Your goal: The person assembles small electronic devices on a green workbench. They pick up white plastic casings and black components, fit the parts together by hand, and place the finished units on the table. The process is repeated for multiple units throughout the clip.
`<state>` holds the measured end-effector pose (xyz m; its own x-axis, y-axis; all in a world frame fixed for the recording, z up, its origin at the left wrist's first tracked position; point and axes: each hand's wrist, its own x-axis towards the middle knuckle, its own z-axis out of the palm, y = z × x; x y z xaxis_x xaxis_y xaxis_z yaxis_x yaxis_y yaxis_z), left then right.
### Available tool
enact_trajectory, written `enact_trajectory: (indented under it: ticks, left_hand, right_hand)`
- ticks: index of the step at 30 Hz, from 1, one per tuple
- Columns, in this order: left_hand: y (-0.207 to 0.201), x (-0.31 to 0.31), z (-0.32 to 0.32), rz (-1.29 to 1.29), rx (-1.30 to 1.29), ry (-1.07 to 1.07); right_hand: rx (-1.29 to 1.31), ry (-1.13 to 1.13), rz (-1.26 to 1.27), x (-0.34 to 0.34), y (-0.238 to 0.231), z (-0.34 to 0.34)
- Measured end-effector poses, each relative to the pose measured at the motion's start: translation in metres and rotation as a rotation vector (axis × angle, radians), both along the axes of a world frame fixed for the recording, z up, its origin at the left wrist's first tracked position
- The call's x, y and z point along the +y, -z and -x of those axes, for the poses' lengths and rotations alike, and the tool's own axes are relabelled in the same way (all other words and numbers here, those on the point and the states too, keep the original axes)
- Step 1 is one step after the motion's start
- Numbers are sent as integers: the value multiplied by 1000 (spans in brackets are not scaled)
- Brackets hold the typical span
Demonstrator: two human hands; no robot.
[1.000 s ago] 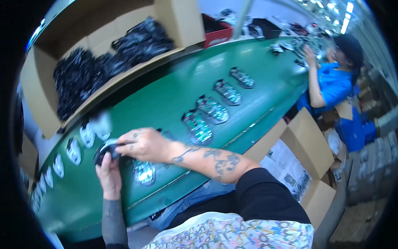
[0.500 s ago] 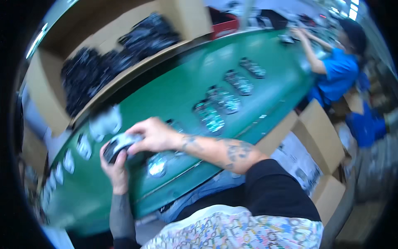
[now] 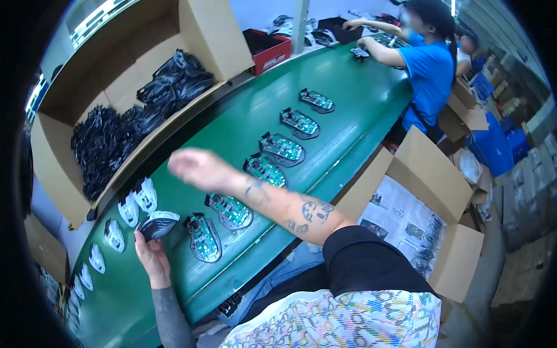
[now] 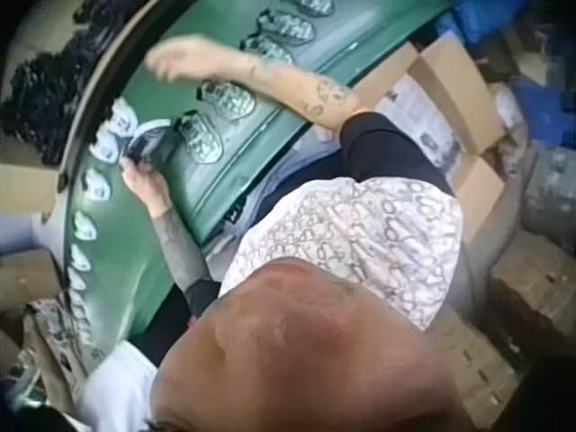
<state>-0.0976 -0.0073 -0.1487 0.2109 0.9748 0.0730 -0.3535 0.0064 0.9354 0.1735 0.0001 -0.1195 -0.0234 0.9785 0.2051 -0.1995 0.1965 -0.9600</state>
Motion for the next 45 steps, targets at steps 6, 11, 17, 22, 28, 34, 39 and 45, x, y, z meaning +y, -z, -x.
enact_trajectory:
  ticks: [6,11,17,22,28,34,39,45]
  left_hand:
    - [-1,-2,-9,46,129,-23]
    - [-13,-6,-14,-72,406,5]
    - [-34,31,-38,-456,881,67]
    - [-23,98,-44,-726,1141,-2]
    - [-18,125,-26,-582,1082,159]
    - [-4,131,-14,-792,1263,48]
    - [-1,127,23,-793,1359,-94]
    - [-5,117,51,-775,1389,-133]
  right_hand:
    - [654,687,-98,-61,1,-269]
    - [874,1303,-121,-173,40,-397]
    - [-120,1270,160,-185,53,-452]
    - [-1461,1217,576,-145,60,-410]
    - [-1384,1296,731,-133,35,-401]
    - [-1421,1299,801,-128,40,-395]
    - [-1229,1291,858,-123,35,-378]
    - [-1154,1359,516,-136,59,-371]
